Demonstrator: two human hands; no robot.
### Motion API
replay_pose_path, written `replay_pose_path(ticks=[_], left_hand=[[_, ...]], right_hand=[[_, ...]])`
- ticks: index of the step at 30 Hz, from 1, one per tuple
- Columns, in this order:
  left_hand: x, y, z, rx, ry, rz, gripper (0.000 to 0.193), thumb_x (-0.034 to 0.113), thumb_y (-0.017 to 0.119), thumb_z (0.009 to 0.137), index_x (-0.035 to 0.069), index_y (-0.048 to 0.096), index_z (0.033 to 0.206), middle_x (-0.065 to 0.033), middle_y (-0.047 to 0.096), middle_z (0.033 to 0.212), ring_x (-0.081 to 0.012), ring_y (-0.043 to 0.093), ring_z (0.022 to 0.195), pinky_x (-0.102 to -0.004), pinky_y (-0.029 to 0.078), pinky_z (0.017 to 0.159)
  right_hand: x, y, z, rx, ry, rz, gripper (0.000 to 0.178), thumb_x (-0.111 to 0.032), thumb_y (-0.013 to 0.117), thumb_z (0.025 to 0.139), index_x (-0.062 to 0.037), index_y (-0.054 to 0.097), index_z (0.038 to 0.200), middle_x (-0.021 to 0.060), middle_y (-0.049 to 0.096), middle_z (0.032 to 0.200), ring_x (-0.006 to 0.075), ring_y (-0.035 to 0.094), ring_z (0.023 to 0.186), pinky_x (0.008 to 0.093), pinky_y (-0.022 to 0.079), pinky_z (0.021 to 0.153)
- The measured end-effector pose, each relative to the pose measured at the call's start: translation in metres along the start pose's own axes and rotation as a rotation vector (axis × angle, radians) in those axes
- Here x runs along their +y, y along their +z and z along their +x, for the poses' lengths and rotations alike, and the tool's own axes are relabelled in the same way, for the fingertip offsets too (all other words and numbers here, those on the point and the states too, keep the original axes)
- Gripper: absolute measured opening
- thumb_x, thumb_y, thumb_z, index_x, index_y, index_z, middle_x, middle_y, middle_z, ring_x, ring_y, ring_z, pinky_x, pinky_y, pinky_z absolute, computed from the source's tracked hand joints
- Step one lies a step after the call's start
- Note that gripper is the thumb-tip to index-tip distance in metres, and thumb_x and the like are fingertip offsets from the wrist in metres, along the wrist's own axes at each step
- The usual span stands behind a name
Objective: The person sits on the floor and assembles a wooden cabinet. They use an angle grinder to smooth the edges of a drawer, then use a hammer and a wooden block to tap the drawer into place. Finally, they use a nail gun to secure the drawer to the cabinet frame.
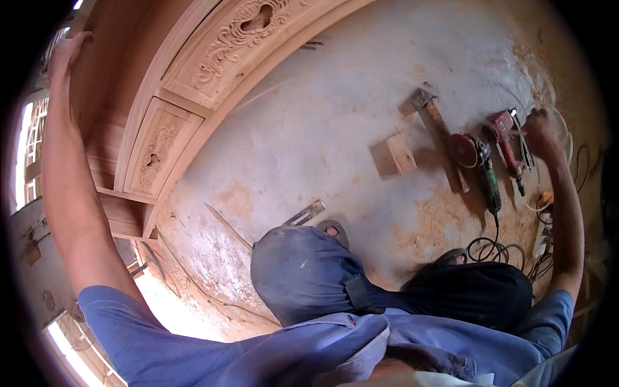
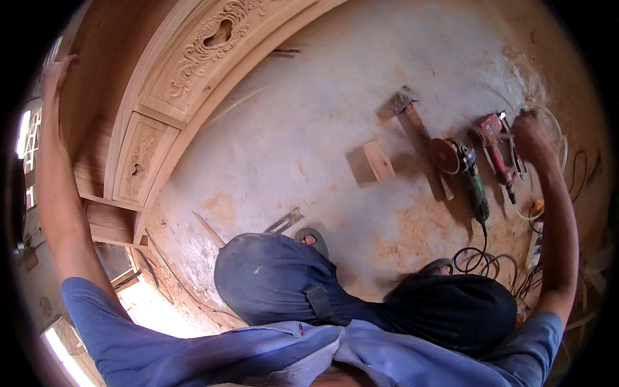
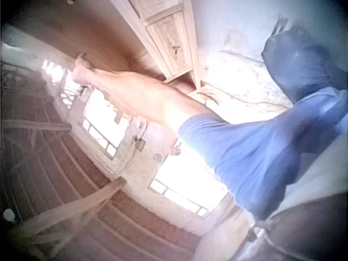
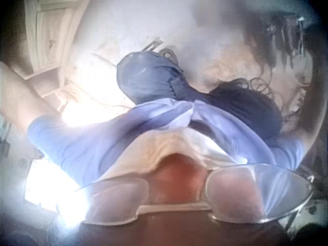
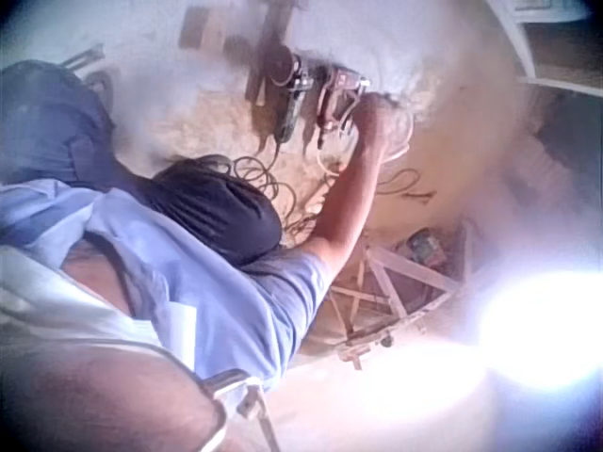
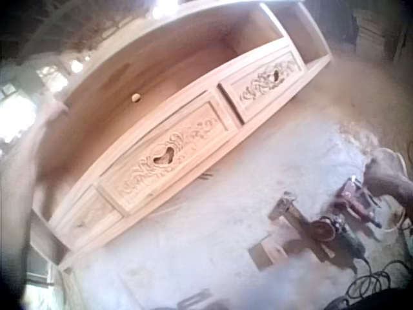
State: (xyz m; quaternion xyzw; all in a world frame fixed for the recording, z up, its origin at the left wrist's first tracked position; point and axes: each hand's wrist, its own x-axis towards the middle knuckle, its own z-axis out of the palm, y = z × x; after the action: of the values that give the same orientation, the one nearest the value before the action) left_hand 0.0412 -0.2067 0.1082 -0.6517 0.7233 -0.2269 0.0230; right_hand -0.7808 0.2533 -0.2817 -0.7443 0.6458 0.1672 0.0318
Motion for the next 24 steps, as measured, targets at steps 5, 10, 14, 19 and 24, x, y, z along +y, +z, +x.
replay_pose_path(ticks=[5,10,14,19,24], left_hand=[[-0.002,0.006,-0.002,-0.012,-0.096,0.054,0.058,0.057,0.069,0.079,0.003,0.077,0.100,-0.0169,0.075,0.094,-0.0252,0.071,0.088,-0.0380,0.050,0.079],[0.066,-0.004,-0.050,0.203,-0.137,-0.034,0.048,0.043,0.074,0.072,0.006,0.076,0.102,-0.0175,0.075,0.097,-0.0301,0.072,0.088,-0.0421,0.056,0.078],[0.095,-0.043,-0.099,0.343,-0.198,-0.068,0.045,0.034,0.077,0.066,0.004,0.076,0.099,-0.0210,0.075,0.098,-0.0352,0.073,0.094,-0.0448,0.057,0.083],[0.104,-0.060,-0.117,0.251,-0.208,-0.255,0.044,0.030,0.072,0.066,0.005,0.076,0.103,-0.0222,0.074,0.096,-0.0354,0.073,0.095,-0.0445,0.058,0.086],[0.108,-0.063,-0.129,0.425,-0.111,-0.262,0.045,0.020,0.064,0.066,0.007,0.075,0.108,-0.0251,0.073,0.095,-0.0371,0.072,0.096,-0.0453,0.057,0.086]], right_hand=[[-0.164,-0.067,0.043,-0.630,-0.230,0.361,0.030,-0.020,0.064,0.081,-0.0043,0.073,0.104,0.0230,0.072,0.099,0.0391,0.068,0.104,0.0466,0.053,0.090],[-0.266,-0.137,0.104,-0.079,-0.219,0.738,0.047,-0.009,0.064,0.089,0.0042,0.058,0.133,0.0218,0.067,0.122,0.0380,0.063,0.117,0.0411,0.047,0.106],[-0.360,-0.217,0.163,-0.017,-0.242,1.949,0.046,-0.002,0.053,0.099,0.0125,0.045,0.143,0.0231,0.061,0.133,0.0331,0.055,0.132,0.0442,0.041,0.116],[-0.402,-0.266,0.222,0.187,0.021,2.747,0.039,-0.001,0.051,0.099,0.0183,0.044,0.132,0.0287,0.055,0.130,0.0377,0.056,0.124,0.0438,0.048,0.108],[-0.400,-0.271,0.247,0.145,0.024,2.689,0.051,-0.002,0.051,0.100,0.0190,0.029,0.141,0.0314,0.042,0.141,0.0454,0.042,0.137,0.0533,0.038,0.119]])
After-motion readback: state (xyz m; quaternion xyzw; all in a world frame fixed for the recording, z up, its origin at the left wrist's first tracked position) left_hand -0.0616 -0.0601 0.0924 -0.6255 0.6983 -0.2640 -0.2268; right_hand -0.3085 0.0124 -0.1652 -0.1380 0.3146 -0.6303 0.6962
